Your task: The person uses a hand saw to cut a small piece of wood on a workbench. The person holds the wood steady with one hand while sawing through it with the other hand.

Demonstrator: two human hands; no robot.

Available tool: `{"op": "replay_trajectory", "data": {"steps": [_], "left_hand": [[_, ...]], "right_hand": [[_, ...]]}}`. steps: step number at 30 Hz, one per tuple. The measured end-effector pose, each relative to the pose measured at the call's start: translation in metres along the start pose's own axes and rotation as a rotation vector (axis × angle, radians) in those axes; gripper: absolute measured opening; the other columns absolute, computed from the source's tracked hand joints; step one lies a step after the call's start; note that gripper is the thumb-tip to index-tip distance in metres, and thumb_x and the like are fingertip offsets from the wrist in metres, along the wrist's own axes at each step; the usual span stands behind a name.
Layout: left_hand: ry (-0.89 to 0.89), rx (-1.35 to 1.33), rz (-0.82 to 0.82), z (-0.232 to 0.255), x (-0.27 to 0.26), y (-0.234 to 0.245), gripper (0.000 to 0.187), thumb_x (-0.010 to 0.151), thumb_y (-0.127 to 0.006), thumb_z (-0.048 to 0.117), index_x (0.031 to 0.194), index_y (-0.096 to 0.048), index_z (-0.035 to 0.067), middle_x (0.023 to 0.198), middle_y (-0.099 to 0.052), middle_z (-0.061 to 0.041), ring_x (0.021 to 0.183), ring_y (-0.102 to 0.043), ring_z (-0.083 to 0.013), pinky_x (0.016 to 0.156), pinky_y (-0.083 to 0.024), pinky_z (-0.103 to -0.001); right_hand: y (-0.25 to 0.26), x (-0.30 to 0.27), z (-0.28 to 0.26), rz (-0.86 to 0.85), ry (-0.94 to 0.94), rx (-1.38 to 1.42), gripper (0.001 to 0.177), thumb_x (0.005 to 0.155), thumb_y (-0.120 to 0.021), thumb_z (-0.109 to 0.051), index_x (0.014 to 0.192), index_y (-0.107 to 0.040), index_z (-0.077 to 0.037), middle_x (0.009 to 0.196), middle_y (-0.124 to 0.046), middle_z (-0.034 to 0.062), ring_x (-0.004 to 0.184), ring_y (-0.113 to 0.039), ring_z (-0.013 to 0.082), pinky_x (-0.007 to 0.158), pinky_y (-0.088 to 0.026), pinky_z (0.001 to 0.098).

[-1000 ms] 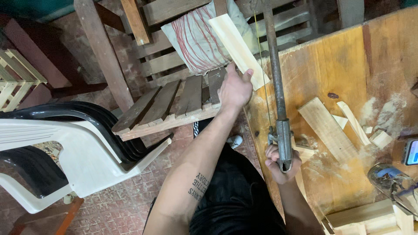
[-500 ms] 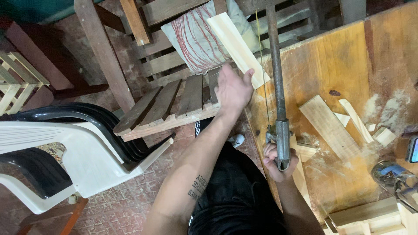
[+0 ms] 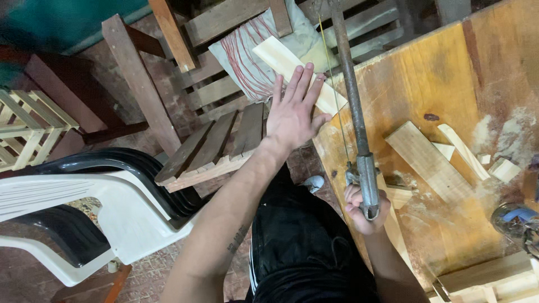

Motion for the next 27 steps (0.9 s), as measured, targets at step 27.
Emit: {"op": "replay_trajectory", "data": {"steps": [27], "left_hand": [[-0.277,0.404,-0.439,-0.111,0.078,0.107,0.1,0.084,-0.067,0.019,0.165,-0.007,0.021,0.172,-0.002,-0.013,0.159,0.0,-0.0279,0.126,0.004,-0.052]], "right_hand": [[0.01,0.01,-0.015,-0.062,-0.157,-0.126,0.015,0.08,-0.063,-0.001,0.079,-0.048,-0.006,0.066,-0.046,0.0083,0.054,-0.044,0.022,0.055,-0.044,0.0358]]}}
Point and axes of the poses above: each hand's wrist, its own x-axis towards the middle knuckle, its own y-axis out of the back of the hand, z = x × y, the point moved 9 cm from there along x, towards the middle knuckle
